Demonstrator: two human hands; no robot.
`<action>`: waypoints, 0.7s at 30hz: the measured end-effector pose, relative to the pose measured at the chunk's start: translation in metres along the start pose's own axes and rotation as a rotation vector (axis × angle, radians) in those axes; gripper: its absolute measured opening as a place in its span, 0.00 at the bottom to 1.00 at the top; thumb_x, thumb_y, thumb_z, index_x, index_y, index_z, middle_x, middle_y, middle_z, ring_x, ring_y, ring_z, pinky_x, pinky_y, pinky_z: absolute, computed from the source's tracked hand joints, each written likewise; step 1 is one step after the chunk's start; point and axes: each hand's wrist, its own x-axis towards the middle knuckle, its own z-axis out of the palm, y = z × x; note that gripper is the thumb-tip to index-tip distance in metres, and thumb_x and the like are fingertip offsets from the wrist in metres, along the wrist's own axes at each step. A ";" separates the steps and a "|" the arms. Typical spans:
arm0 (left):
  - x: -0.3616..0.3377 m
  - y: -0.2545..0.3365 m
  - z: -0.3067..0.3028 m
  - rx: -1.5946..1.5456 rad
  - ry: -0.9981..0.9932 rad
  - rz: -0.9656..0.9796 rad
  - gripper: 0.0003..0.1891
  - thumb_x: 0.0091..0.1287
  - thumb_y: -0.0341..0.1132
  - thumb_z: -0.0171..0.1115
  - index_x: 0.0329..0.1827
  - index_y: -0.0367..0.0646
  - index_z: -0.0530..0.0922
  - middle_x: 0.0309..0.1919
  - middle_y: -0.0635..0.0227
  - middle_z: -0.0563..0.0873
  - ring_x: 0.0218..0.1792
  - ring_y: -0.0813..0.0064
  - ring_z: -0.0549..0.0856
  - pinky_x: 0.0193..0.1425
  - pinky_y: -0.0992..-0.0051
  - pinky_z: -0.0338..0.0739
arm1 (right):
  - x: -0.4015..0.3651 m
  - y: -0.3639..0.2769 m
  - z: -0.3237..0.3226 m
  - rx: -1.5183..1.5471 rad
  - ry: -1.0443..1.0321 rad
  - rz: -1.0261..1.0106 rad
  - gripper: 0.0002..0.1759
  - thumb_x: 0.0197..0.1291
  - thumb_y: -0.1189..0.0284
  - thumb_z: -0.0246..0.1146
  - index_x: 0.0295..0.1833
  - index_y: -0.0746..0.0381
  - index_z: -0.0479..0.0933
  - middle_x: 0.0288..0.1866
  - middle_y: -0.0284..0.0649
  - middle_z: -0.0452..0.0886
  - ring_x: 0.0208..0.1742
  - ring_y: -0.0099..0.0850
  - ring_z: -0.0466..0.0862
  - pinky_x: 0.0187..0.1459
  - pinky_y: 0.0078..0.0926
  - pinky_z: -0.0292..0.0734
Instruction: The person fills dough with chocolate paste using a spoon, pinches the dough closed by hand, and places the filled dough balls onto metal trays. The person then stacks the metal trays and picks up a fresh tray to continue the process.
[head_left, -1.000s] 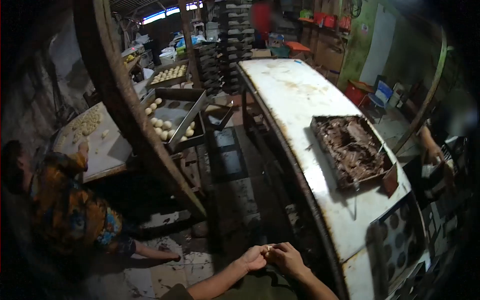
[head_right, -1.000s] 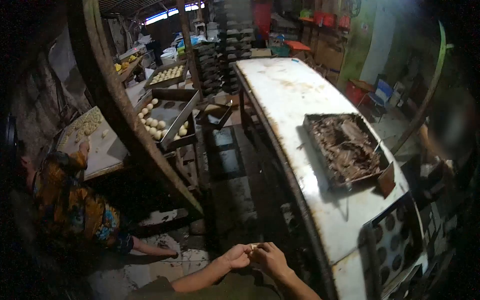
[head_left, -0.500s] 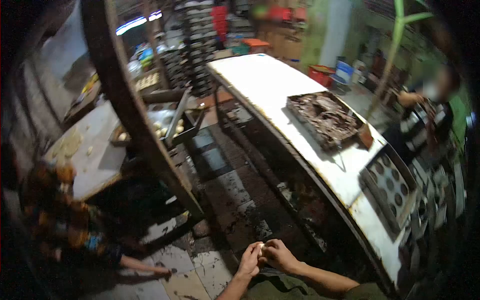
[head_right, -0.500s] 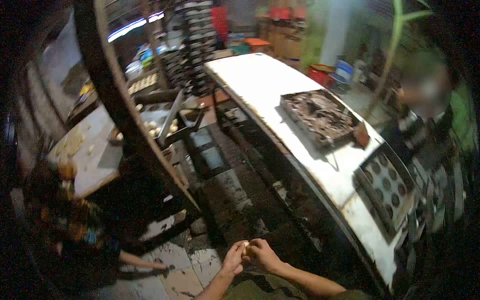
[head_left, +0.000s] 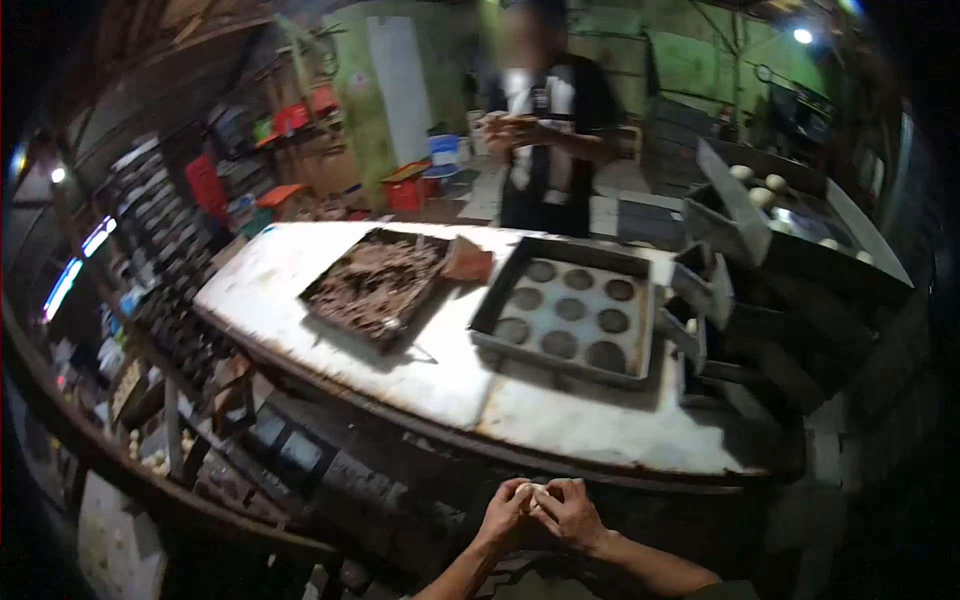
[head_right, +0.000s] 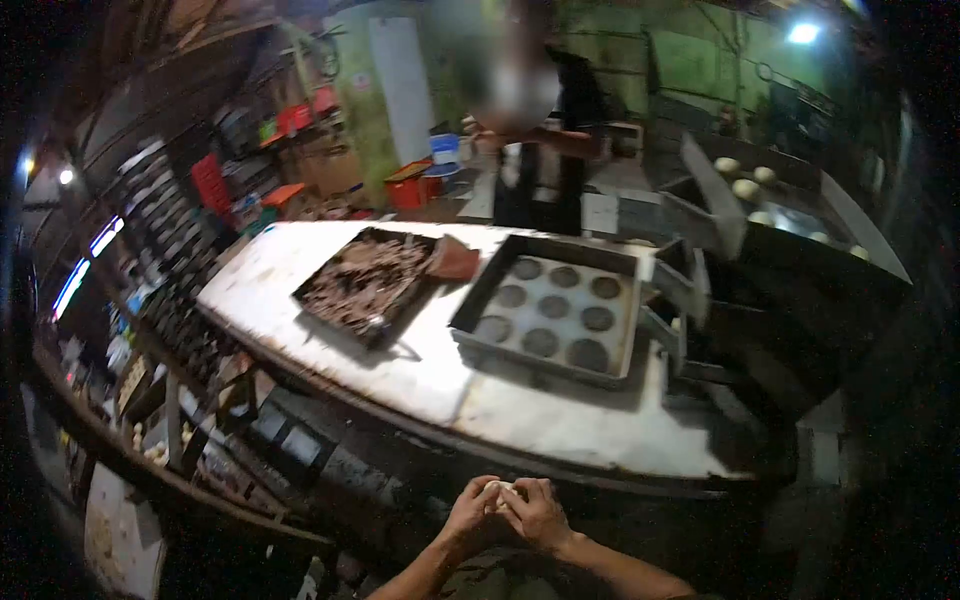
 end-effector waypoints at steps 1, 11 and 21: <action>0.011 -0.003 0.023 0.090 -0.115 -0.095 0.14 0.67 0.36 0.56 0.51 0.37 0.70 0.39 0.66 0.79 0.38 0.78 0.79 0.38 0.76 0.77 | -0.006 0.024 -0.013 0.027 -0.005 0.037 0.14 0.51 0.72 0.66 0.43 0.64 0.76 0.43 0.44 0.73 0.43 0.43 0.76 0.40 0.36 0.75; 0.143 -0.056 0.173 1.888 -0.753 0.697 0.33 0.55 0.39 0.63 0.66 0.58 0.63 0.62 0.52 0.66 0.53 0.51 0.74 0.51 0.63 0.76 | -0.050 0.223 -0.041 0.217 0.478 0.730 0.09 0.56 0.80 0.57 0.43 0.64 0.72 0.38 0.37 0.76 0.40 0.25 0.76 0.44 0.20 0.71; 0.163 0.092 -0.006 1.532 -0.499 0.529 0.20 0.61 0.41 0.58 0.57 0.47 0.72 0.54 0.47 0.74 0.48 0.49 0.78 0.48 0.59 0.76 | -0.028 0.168 0.000 -0.517 0.197 0.682 0.08 0.52 0.71 0.62 0.36 0.62 0.74 0.41 0.43 0.74 0.47 0.43 0.71 0.50 0.39 0.65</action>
